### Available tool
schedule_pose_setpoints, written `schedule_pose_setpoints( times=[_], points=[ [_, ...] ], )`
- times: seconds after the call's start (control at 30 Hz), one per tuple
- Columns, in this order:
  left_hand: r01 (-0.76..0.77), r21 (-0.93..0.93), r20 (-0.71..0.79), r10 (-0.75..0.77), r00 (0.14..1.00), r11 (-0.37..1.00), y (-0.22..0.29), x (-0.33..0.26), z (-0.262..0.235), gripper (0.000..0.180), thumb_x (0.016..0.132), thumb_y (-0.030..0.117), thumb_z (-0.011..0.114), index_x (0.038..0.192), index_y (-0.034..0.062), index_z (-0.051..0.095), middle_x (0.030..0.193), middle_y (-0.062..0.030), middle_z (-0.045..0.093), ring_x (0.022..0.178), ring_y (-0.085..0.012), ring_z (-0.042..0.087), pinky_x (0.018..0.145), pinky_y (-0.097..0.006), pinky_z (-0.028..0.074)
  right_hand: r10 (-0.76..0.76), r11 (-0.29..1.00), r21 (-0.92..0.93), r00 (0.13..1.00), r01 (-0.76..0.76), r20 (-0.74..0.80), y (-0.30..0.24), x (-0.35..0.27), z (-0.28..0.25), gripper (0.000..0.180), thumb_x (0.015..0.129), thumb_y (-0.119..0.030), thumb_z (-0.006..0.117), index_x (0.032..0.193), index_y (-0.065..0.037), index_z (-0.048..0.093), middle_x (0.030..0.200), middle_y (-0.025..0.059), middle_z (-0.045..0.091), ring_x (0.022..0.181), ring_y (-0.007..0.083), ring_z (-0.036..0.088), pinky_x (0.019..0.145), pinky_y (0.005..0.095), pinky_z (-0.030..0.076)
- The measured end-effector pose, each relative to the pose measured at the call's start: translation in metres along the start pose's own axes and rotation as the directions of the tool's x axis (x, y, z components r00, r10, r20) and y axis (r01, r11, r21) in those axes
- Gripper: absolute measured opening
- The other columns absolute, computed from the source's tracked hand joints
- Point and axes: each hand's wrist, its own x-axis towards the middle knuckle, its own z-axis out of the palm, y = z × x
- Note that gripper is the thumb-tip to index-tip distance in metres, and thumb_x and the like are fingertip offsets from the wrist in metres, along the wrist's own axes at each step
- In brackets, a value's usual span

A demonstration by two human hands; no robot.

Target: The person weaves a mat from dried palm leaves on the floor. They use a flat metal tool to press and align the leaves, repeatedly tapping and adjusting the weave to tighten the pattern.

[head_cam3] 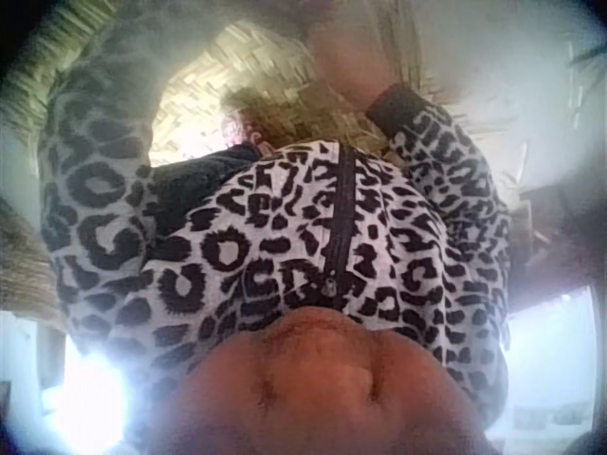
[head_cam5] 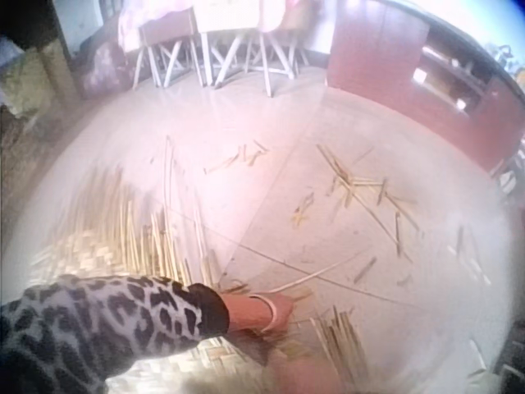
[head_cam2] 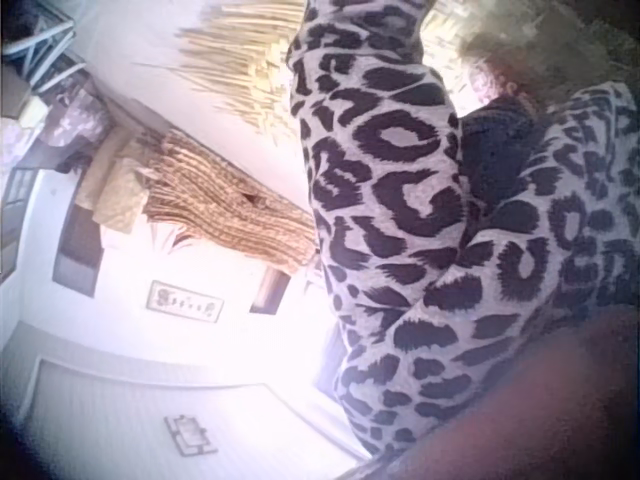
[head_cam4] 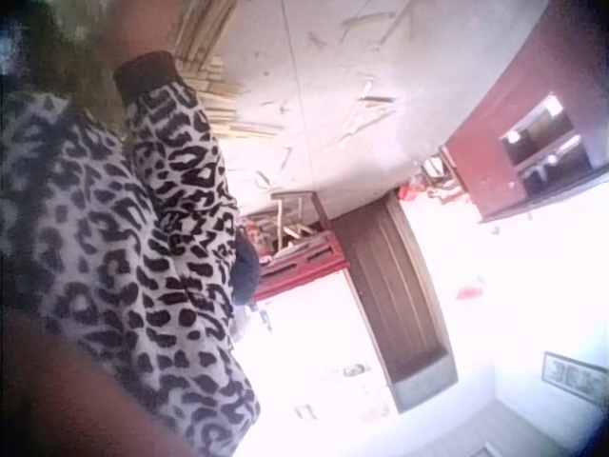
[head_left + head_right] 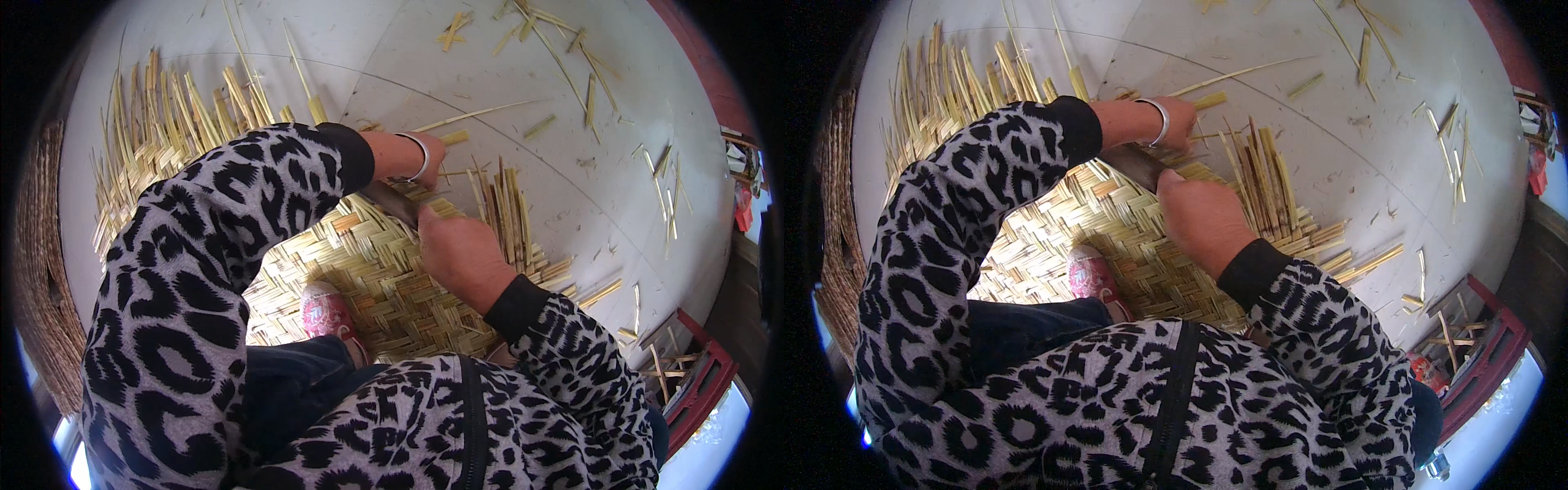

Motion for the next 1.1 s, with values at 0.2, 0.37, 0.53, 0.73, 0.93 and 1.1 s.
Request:
schedule_pose_setpoints(
  times=[0.2, 0.37, 0.53, 0.73, 0.93, 1.1],
  points=[
    [-0.09, -0.021, -0.072, 0.088, 0.993, 0.996, -0.016, 0.012, 0.02, 0.024, 0.074, 0.026, 0.074, 0.089, 0.0066, 0.073, 0.086, -0.0176, 0.07, 0.081, -0.0342, 0.067, 0.072, -0.044, 0.052, 0.001, 1.0, -0.001, 1.0, -0.001, 0.007, 0.0, 0.002, -0.001, 0.011, 0.088, -0.011, 0.05, 0.091, -0.001, 0.053, 0.074, 0.0218, 0.067, 0.071, 0.0402, 0.068, 0.063, 0.0514, 0.053],
    [-0.117, -0.148, -0.097, 0.103, 0.99, 0.982, -0.024, 0.01, 0.025, 0.028, 0.077, 0.027, 0.073, 0.093, 0.0042, 0.071, 0.085, -0.018, 0.069, 0.08, -0.032, 0.066, 0.072, -0.042, 0.051, 0.036, 0.999, -0.024, 0.999, -0.036, 0.004, 0.001, 0.008, 0.004, 0.011, 0.089, -0.011, 0.049, 0.091, -0.001, 0.053, 0.075, 0.0217, 0.068, 0.071, 0.0398, 0.068, 0.063, 0.0503, 0.054],
    [-0.148, -0.258, -0.118, 0.121, 0.986, 0.955, -0.026, 0.001, 0.027, 0.027, 0.082, 0.028, 0.071, 0.096, 0.005, 0.072, 0.086, -0.0175, 0.07, 0.082, -0.031, 0.067, 0.075, -0.04, 0.051, 0.035, 0.999, -0.036, 0.999, -0.035, -0.002, 0.002, 0.011, 0.009, 0.011, 0.089, -0.011, 0.049, 0.092, -0.001, 0.053, 0.076, 0.0212, 0.068, 0.072, 0.0395, 0.069, 0.064, 0.0502, 0.054],
    [-0.167, -0.2, -0.184, 0.13, 0.974, 0.965, -0.027, -0.013, 0.023, 0.027, 0.084, 0.033, 0.069, 0.096, 0.0092, 0.073, 0.087, -0.0144, 0.071, 0.084, -0.0323, 0.067, 0.075, -0.042, 0.051, 0.045, 0.998, -0.032, 0.999, -0.046, -0.009, 0.007, 0.015, 0.026, 0.012, 0.09, -0.012, 0.048, 0.096, -0.002, 0.051, 0.078, 0.0218, 0.068, 0.074, 0.0393, 0.069, 0.065, 0.0504, 0.054],
    [-0.178, -0.301, -0.267, 0.096, 0.959, 0.937, -0.045, -0.018, 0.036, 0.027, 0.086, 0.034, 0.066, 0.088, 0.0086, 0.073, 0.08, -0.011, 0.071, 0.075, -0.0277, 0.067, 0.07, -0.039, 0.051, 0.064, 0.998, -0.007, 0.997, -0.064, -0.04, 0.012, 0.02, 0.043, 0.016, 0.092, -0.014, 0.045, 0.1, -0.002, 0.052, 0.071, 0.0212, 0.066, 0.068, 0.0408, 0.066, 0.061, 0.0527, 0.052],
    [-0.236, -0.202, -0.376, 0.147, 0.915, 0.951, -0.064, -0.033, 0.006, 0.031, 0.089, 0.038, 0.059, 0.086, 0.0092, 0.072, 0.077, -0.0074, 0.07, 0.072, -0.0209, 0.065, 0.069, -0.035, 0.051, 0.085, 0.995, 0.058, 0.996, -0.084, -0.013, 0.012, 0.02, 0.042, 0.013, 0.091, -0.012, 0.048, 0.1, -0.002, 0.052, 0.079, 0.0234, 0.067, 0.076, 0.0417, 0.068, 0.067, 0.0535, 0.052]
  ],
)
